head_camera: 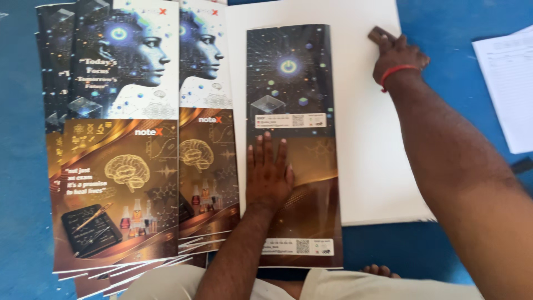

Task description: The person sits on the floor and repeatedly folds a printed cover sheet over a stack of blank pages. They use a wooden block to press and crease the spine of each assembled booklet, then place the finished unit on a growing pile.

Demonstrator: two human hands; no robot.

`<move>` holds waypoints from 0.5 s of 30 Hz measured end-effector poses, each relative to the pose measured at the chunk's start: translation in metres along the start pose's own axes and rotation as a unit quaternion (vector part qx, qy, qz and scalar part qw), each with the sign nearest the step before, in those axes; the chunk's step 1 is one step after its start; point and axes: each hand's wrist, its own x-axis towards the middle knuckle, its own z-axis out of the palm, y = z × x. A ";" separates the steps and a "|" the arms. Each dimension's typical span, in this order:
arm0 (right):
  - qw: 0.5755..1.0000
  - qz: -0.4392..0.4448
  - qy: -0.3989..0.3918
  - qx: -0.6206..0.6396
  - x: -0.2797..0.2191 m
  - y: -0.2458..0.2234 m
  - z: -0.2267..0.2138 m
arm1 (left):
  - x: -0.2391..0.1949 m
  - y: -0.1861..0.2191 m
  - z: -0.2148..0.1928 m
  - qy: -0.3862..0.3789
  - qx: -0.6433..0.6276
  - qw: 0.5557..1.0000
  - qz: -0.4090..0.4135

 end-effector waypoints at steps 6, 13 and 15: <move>0.989 0.116 -0.066 0.067 -0.055 0.072 0.021 | -0.001 0.000 -0.002 0.008 0.001 1.000 -0.002; 0.981 0.163 -0.087 0.049 -0.130 0.146 0.067 | -0.004 0.001 -0.004 0.015 0.003 1.000 0.004; 0.971 0.195 -0.101 0.092 -0.154 0.155 0.065 | -0.005 0.002 -0.005 0.012 0.006 1.000 0.003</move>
